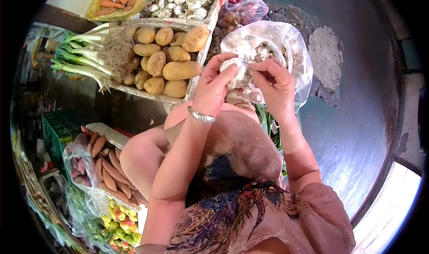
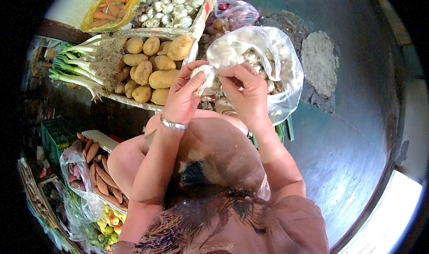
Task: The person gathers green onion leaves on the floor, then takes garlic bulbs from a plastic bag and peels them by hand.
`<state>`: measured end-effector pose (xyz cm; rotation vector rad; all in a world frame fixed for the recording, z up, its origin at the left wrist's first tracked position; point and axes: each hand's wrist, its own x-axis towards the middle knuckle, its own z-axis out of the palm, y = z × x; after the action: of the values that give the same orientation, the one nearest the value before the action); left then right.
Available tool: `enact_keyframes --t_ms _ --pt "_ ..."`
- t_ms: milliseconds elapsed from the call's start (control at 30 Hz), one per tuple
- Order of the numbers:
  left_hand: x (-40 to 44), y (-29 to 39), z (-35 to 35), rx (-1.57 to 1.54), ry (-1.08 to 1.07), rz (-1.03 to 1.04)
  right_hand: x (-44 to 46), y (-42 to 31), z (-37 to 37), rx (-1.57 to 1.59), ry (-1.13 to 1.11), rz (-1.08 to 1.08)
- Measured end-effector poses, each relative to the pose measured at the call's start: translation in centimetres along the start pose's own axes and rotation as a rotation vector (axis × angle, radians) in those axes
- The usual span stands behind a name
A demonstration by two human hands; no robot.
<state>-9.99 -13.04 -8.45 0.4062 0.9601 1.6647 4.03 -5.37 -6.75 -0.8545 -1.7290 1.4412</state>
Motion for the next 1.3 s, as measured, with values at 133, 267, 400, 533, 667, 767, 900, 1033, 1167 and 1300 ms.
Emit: enact_keyframes --t_ms 133,267,400,533,667,767,900,1033,1167,1300 --pt "-0.1 0.3 -0.7 0.008 -0.023 -0.034 0.3 -0.2 0.5 -0.219 0.006 -0.115" --pt "0.0 1.0 -1.0 -0.127 0.032 -0.051 -0.4 0.4 1.2 -0.044 -0.001 0.012" --pt "0.0 1.2 -1.5 -0.200 0.009 -0.072 0.3 1.9 0.4 -0.123 0.064 -0.102" --pt "0.1 0.9 -1.5 -0.217 -0.005 -0.059 0.1 0.2 0.1 0.036 -0.088 0.168" --pt "0.0 0.7 -1.0 -0.028 0.025 -0.001 0.0 -0.1 1.4 0.229 -0.164 0.194" --pt "-0.3 1.1 -1.2 -0.120 0.018 -0.060 0.2 -0.7 1.0 0.348 -0.182 0.348" --pt "-0.1 0.9 -1.6 -0.130 -0.069 -0.076 0.2 -0.6 0.8 0.386 -0.153 0.367" --pt "0.0 0.6 -0.7 0.078 -0.017 0.007 0.5 -0.3 0.3 0.434 -0.162 0.338" --pt "-0.3 0.5 -0.3 0.135 0.011 0.060 0.5 -0.2 -0.1 0.181 -0.218 0.261" --pt "-0.4 0.9 -0.6 0.065 -0.012 -0.030 0.7 0.1 -0.4 0.378 -0.285 0.368"
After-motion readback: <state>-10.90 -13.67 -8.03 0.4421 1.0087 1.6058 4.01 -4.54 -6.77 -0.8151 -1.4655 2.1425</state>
